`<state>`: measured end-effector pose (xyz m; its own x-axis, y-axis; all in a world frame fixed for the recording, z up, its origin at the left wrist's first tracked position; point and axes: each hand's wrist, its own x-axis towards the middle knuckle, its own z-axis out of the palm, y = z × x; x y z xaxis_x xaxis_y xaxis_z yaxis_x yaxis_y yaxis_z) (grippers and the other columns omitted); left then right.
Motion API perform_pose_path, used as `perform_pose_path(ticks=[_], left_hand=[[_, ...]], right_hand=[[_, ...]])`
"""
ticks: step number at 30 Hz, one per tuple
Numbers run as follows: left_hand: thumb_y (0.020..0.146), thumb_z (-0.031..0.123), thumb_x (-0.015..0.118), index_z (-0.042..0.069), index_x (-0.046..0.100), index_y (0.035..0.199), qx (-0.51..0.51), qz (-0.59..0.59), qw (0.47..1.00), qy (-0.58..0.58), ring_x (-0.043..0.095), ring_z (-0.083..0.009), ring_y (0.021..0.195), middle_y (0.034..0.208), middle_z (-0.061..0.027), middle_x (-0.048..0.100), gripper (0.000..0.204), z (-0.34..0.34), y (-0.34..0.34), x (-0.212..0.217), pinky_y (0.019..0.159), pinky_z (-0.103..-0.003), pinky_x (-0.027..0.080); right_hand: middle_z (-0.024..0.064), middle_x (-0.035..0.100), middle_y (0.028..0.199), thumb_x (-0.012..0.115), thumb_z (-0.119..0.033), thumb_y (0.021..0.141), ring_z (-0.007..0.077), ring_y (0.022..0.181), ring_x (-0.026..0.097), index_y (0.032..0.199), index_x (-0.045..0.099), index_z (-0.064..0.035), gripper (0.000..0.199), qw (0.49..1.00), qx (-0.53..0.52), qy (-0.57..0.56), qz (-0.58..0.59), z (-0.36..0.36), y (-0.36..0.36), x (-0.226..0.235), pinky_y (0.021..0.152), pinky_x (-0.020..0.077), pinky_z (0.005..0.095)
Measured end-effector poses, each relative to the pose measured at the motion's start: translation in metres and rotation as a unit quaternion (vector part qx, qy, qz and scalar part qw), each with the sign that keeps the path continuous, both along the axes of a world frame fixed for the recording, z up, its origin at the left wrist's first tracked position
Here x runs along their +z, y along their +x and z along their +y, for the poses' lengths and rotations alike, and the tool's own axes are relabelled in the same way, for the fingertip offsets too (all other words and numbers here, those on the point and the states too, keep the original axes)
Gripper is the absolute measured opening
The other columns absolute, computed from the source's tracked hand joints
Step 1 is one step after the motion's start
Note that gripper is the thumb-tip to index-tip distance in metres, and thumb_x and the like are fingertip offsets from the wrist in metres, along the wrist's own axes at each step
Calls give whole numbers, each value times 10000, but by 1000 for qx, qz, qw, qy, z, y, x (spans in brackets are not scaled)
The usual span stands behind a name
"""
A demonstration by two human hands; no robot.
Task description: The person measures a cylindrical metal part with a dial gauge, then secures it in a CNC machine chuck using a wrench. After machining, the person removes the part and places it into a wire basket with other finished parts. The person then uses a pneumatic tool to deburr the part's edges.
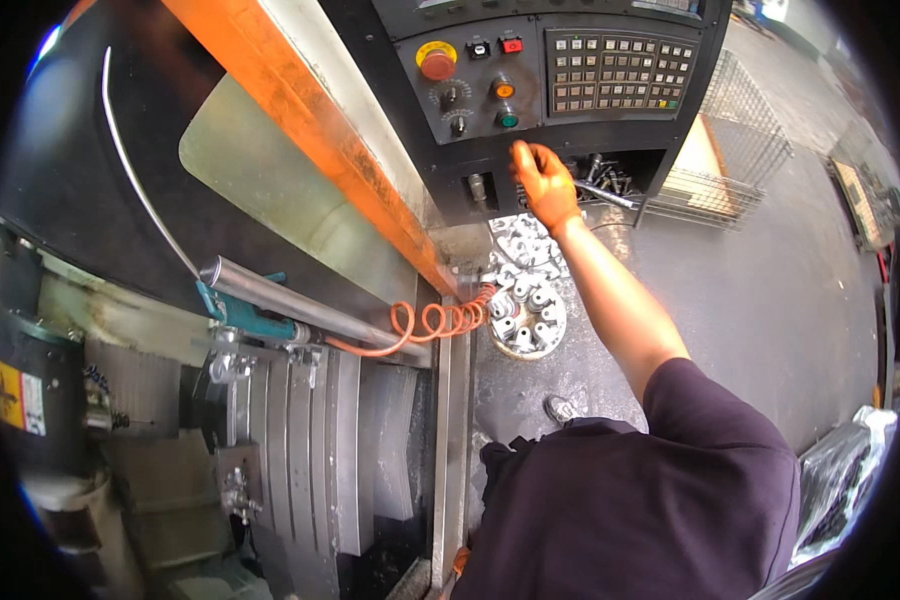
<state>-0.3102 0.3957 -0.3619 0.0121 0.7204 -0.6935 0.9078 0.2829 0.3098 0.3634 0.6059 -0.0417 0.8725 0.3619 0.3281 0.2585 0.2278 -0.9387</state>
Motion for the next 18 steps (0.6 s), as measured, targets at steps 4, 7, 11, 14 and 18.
perform_pose_path(ticks=[4, 7, 11, 14, 18], left_hand=[[967, 432, 632, 134, 641, 1275, 8, 143, 988, -49, 538, -213, 1373, 1427, -68, 603, 429, -78, -44, 3, 1052, -375, 467], [975, 392, 637, 127, 676, 1229, -12, 230, 970, -81, 564, -199, 1355, 1397, -63, 632, 369, -120, -76, 1, 1038, -351, 489], [975, 358, 654, 112, 710, 1183, -79, 378, 919, -81, 584, -216, 1349, 1386, -62, 647, 327, -172, -140, 18, 1041, -334, 503], [960, 379, 677, 63, 702, 1194, 48, 424, 904, 20, 586, -274, 1345, 1373, -93, 642, 394, -235, -188, 49, 1081, -375, 487], [974, 392, 644, -99, 588, 1362, 738, 55, 573, 352, 613, -362, 1249, 1402, -269, 622, 629, -193, -179, 125, 1086, -469, 475]], right_hand=[[11, 696, 817, 697, -384, 1016, 87, 744, 616, 978, 696, -5, 381, 1000, -3, 9, 23, 25, 17, 36, 709, 503, 261], [18, 681, 785, 716, -381, 1007, 96, 682, 596, 934, 683, -15, 375, 1000, 4, 9, 13, 31, 33, 32, 660, 502, 264], [20, 674, 753, 746, -339, 991, 109, 648, 602, 912, 685, -45, 310, 996, 46, 17, 77, 47, 21, 39, 632, 509, 285], [15, 688, 814, 698, -356, 1022, 119, 710, 627, 968, 703, -61, 301, 995, 81, 50, 5, 47, 19, 20, 664, 508, 294], [0, 685, 821, 671, -462, 1023, 119, 736, 613, 938, 703, -80, 393, 972, 204, 55, 103, 9, 29, -4, 653, 484, 290]])
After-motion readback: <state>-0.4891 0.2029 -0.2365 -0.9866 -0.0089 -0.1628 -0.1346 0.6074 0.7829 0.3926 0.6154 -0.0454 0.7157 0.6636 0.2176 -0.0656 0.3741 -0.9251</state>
